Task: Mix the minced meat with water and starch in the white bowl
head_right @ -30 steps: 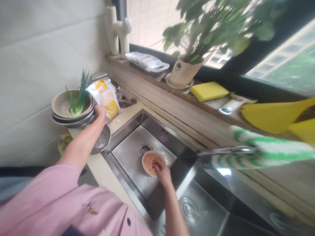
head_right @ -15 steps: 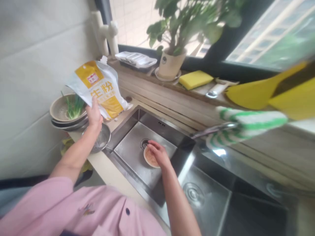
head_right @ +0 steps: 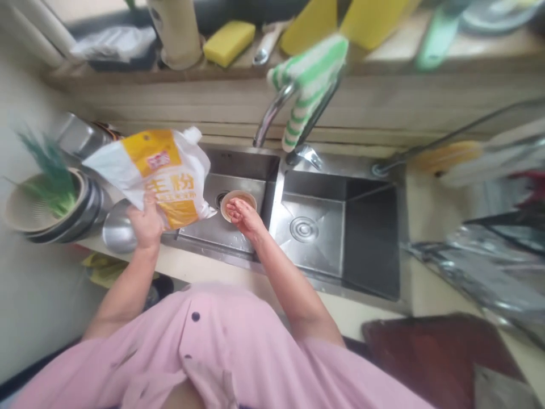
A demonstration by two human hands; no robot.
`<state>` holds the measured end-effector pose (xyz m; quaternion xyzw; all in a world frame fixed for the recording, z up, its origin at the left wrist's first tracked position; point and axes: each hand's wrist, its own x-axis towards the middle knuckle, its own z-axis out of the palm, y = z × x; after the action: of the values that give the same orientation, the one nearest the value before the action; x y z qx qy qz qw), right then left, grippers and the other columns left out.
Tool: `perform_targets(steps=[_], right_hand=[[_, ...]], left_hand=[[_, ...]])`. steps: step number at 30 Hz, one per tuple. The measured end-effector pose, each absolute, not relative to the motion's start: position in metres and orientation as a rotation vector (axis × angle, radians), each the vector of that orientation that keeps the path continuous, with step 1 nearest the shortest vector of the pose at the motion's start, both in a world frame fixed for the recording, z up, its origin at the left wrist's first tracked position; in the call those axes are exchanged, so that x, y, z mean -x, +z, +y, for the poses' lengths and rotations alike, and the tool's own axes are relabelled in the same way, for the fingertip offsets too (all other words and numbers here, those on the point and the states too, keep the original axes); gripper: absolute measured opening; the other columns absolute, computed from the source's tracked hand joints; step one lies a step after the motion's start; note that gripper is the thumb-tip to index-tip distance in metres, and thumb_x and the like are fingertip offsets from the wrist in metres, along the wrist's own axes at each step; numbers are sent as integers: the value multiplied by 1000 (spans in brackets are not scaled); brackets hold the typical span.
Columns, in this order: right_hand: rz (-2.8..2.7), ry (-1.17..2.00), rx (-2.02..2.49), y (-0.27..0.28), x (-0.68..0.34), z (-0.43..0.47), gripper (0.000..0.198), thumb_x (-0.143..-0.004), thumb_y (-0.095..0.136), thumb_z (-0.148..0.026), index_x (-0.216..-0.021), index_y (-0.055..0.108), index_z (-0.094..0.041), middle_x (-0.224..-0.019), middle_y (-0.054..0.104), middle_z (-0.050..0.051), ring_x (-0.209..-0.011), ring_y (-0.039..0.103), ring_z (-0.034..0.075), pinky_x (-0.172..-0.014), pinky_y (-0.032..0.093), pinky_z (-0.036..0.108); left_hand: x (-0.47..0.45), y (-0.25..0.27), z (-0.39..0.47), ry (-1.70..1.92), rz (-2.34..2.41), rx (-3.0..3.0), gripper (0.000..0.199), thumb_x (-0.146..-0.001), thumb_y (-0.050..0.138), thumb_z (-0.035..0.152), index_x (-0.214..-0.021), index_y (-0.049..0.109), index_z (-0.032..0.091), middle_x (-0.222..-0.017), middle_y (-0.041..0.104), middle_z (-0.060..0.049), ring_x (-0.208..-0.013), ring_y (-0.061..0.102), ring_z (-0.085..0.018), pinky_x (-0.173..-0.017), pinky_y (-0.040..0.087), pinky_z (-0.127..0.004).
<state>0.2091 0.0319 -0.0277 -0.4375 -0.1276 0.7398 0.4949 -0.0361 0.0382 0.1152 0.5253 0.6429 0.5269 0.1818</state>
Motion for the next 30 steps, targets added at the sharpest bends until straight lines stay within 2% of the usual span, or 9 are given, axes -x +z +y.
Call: perform_targets(steps=[3,6,8,11,13,18,22,25,30], right_hand=[[-213,1786,1159,-43,-214,9,47,-67,101,-43,-98,70,-24,-90,76,1,-68,54,11,-57,35,19],[-215,1881,1201,-52,-202,-4,42,-66,99,-23,-99,73,-22,-87,76,-1,-69,55,10,-60,39,20],[-147,1958,1175,-56,-187,-5,40,-71,96,-17,-104,74,-23,-91,78,-1,-72,61,12,-63,44,21],[22,2015,1063,-61,-166,-3,37,-81,92,-16,-111,71,-26,-101,80,0,-76,67,12,-64,48,22],[58,2079,995,-64,-157,-1,36,-83,92,-16,-109,69,-25,-99,79,0,-76,69,12,-62,49,20],[1,2195,812,-64,-149,-1,50,-71,98,-10,-111,72,-23,-90,77,-2,-81,73,13,-69,56,20],[-246,2263,756,-58,-149,-3,49,-60,101,-8,-100,77,-20,-87,77,-4,-75,71,11,-61,53,17],[-344,2357,570,-52,-148,-10,48,-55,108,-16,-92,78,-17,-89,80,-1,-73,70,9,-63,54,17],[-327,2481,388,-45,-137,-28,65,-52,115,-26,-106,81,-17,-100,84,3,-87,76,13,-78,60,21]], left_hand=[[47,108,36,1221,1926,-1754,38,-101,72,53,-84,70,19,-81,73,-7,-89,76,-25,-90,59,-33],[45,100,36,1022,1965,-1889,30,-102,68,42,-82,68,20,-81,73,-9,-86,75,-25,-87,57,-31],[41,96,34,921,1994,-1931,27,-103,62,38,-83,68,20,-83,74,-10,-88,76,-26,-85,56,-32],[38,92,34,751,2016,-1997,29,-105,57,38,-84,68,20,-85,74,-12,-86,75,-27,-81,54,-32],[38,92,36,618,2003,-2052,32,-106,57,40,-82,67,20,-84,74,-12,-83,74,-27,-79,53,-33],[38,100,40,425,1900,-2162,38,-105,58,44,-77,69,20,-73,72,-12,-69,69,-25,-72,50,-32],[34,115,40,431,1807,-2168,39,-101,58,48,-76,71,21,-67,69,-10,-64,65,-23,-68,48,-31],[31,134,44,310,1835,-2128,46,-99,54,56,-73,68,20,-66,69,-10,-68,68,-25,-68,48,-31],[21,166,53,58,1779,-2037,55,-94,45,67,-78,68,19,-76,73,-11,-80,73,-31,-73,50,-32]])
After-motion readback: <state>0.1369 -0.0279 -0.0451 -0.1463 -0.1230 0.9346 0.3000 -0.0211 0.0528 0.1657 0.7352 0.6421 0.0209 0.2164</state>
